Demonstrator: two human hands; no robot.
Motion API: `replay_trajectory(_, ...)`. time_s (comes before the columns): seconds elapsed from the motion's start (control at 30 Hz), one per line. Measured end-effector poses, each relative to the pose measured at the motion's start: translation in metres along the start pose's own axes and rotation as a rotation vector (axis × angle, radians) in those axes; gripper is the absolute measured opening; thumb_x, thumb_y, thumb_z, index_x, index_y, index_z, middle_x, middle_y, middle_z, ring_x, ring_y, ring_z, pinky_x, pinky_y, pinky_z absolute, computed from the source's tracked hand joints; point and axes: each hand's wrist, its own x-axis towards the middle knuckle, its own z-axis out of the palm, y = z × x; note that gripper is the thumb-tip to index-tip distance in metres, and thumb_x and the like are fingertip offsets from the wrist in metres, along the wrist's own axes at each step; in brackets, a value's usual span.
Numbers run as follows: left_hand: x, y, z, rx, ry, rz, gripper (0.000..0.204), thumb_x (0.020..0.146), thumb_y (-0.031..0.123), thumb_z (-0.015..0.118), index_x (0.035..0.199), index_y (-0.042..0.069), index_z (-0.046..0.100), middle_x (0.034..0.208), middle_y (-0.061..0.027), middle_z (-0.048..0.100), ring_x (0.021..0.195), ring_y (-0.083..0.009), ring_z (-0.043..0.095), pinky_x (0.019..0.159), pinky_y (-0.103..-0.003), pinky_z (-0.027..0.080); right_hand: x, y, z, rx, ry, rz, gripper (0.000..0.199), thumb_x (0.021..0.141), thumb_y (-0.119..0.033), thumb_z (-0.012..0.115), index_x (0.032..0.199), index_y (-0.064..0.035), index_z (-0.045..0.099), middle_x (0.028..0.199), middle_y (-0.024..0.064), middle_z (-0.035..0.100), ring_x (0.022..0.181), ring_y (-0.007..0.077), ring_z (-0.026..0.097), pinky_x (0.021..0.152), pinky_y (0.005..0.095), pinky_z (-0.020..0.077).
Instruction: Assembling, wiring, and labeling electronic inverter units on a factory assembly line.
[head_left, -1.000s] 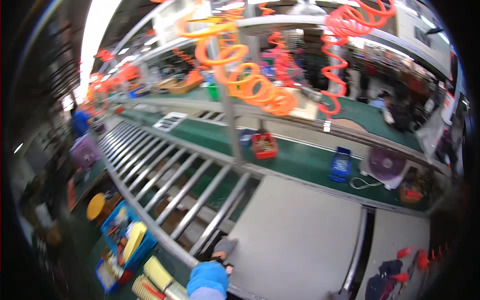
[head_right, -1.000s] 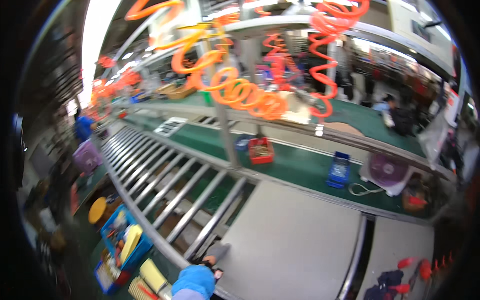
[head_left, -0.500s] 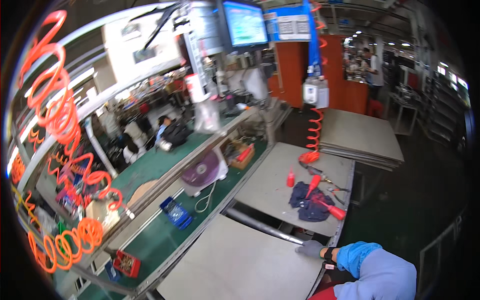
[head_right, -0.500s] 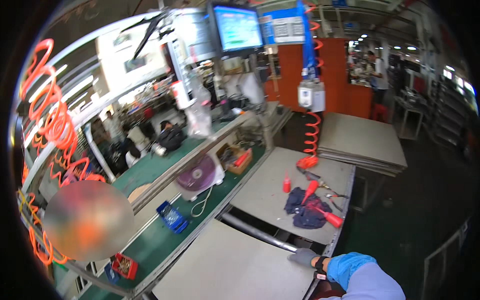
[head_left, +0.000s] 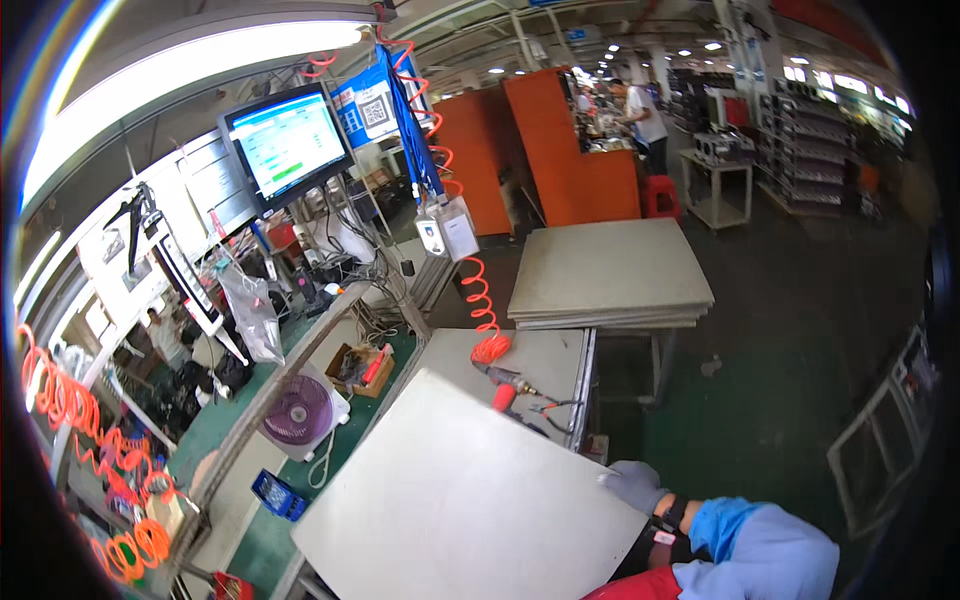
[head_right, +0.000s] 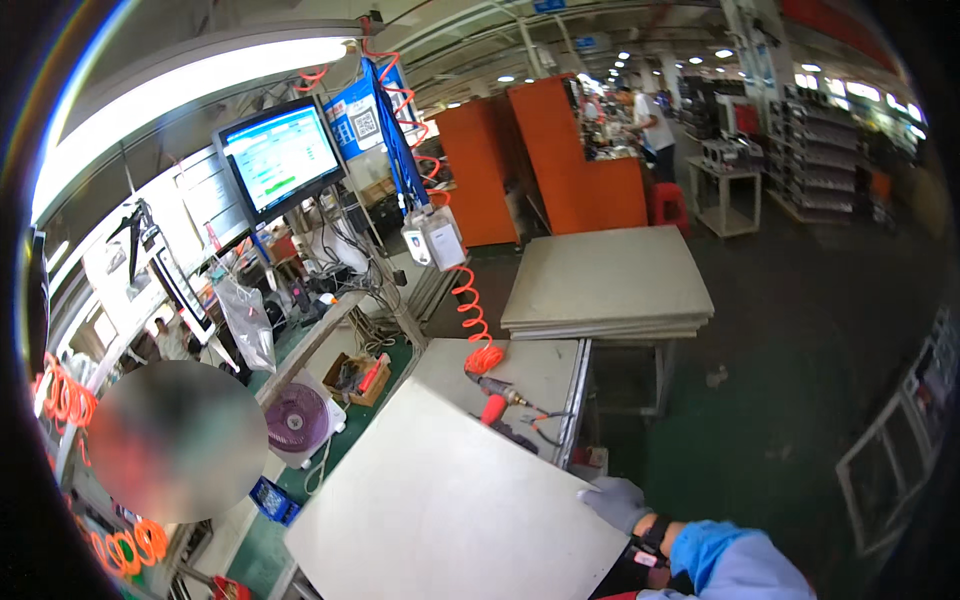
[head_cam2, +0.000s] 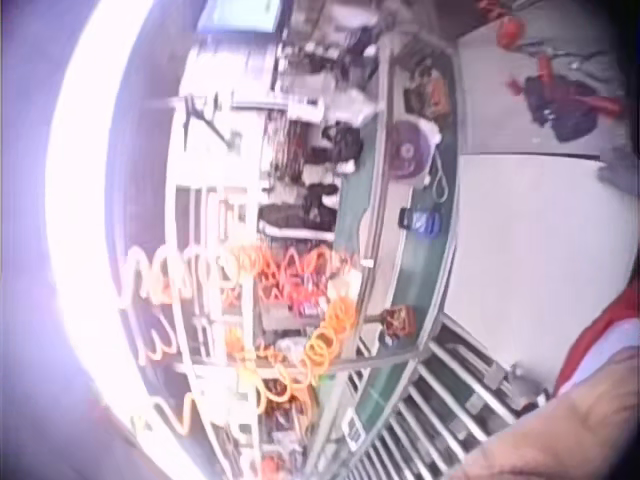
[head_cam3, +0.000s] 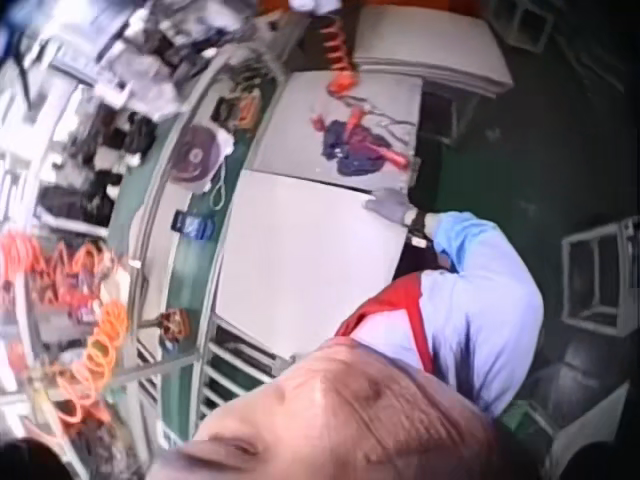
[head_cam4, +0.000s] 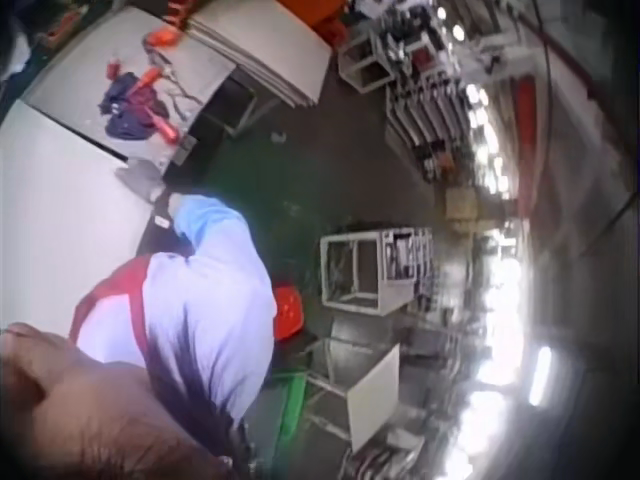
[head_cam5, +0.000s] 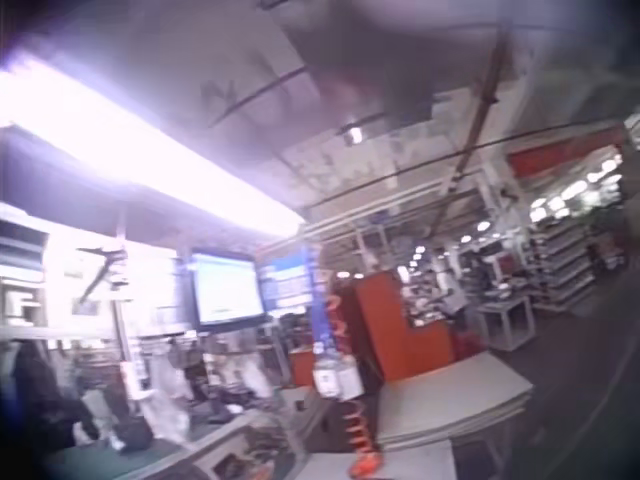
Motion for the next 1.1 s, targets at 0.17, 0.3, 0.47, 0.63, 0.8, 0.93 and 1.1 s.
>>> replay_trajectory(0.17, -0.012, -0.018, 0.109, -0.892, -0.071, -0.079, 0.065, 0.094, 0.056, 0.043, 0.137, 0.007, 0.050, 0.127, -0.0079, 0.060, 0.122, -0.0218, 0.050, 0.104, -0.040, 0.037, 0.021, 0.170, -0.082, 0.125, 0.372, -0.089, 0.029, 0.087, -0.030, 0.063, 0.070, -0.0060, 0.063, 0.070, 0.0121, 0.064, 0.064, 0.0289, 0.061, 0.063, 0.0440, 0.0472)
replay_trajectory(0.3, 0.032, 0.125, 0.183, -1.032, -0.045, 0.213, 0.053, 0.092, 0.044, 0.050, 0.125, 0.003, 0.056, 0.122, -0.0097, 0.059, 0.111, -0.0217, 0.054, 0.095, -0.036, 0.041, 0.005, 0.192, -0.160, 0.545, 0.550, 0.259, 0.033, 0.087, -0.022, 0.064, 0.059, -0.0096, 0.051, 0.057, -0.0039, 0.044, 0.055, 0.0093, 0.038, 0.050, 0.0334, 0.0333)
replay_trajectory(0.47, 0.099, 0.347, 0.337, -0.727, -0.100, 0.470, 0.037, 0.086, 0.027, 0.066, 0.102, -0.006, 0.067, 0.094, -0.0075, 0.065, 0.084, -0.0210, 0.058, 0.084, -0.034, 0.047, -0.007, 0.298, -0.212, 0.801, 0.850, 0.320, 0.020, 0.087, -0.015, 0.062, 0.069, -0.0064, 0.061, 0.068, -0.0057, 0.054, 0.058, 0.0083, 0.046, 0.051, 0.0299, 0.0357)
replay_trajectory(0.63, 0.145, 0.417, 0.428, 0.409, 0.183, 1.565, 0.015, 0.086, 0.012, 0.065, 0.093, -0.001, 0.070, 0.087, -0.0096, 0.072, 0.083, -0.0138, 0.062, 0.077, -0.033, 0.050, 0.007, 0.336, -0.241, 0.745, 0.924, 0.553, 0.020, 0.086, -0.021, 0.065, 0.075, -0.0043, 0.065, 0.068, -0.0002, 0.058, 0.058, 0.0131, 0.051, 0.054, 0.0346, 0.0417)
replay_trajectory(0.8, 0.130, 0.511, 0.539, -0.148, -0.278, 0.672, 0.038, 0.079, 0.022, 0.072, 0.110, 0.003, 0.061, 0.099, -0.0200, 0.068, 0.088, -0.0316, 0.067, 0.078, -0.040, 0.052, 0.086, 0.447, -0.250, 0.649, 0.851, 0.560, 0.024, 0.090, -0.025, 0.059, 0.071, -0.0097, 0.061, 0.065, 0.0016, 0.058, 0.060, 0.0162, 0.055, 0.063, 0.0323, 0.0477)
replay_trajectory(0.93, 0.068, 0.600, 0.569, 0.581, 0.233, 1.193, 0.068, 0.071, 0.038, 0.076, 0.128, 0.005, 0.054, 0.123, -0.0231, 0.057, 0.118, -0.0409, 0.051, 0.098, -0.052, 0.041, 0.163, 0.509, -0.257, -0.829, 0.540, 0.186, 0.021, 0.091, -0.026, 0.057, 0.077, -0.0109, 0.063, 0.067, 0.0036, 0.061, 0.064, 0.0188, 0.061, 0.068, 0.0317, 0.0506)
replay_trajectory(1.1, 0.033, 0.651, 0.645, 0.527, -0.190, 1.678, 0.062, 0.084, 0.047, 0.065, 0.130, 0.007, 0.054, 0.122, -0.0208, 0.057, 0.119, -0.0401, 0.050, 0.098, -0.051, 0.040, 0.277, 0.373, -0.326, 0.745, 0.636, 0.563, 0.022, 0.084, -0.015, 0.062, 0.102, -0.0037, 0.067, 0.094, 0.0122, 0.068, 0.082, 0.0236, 0.066, 0.076, 0.0368, 0.0525)
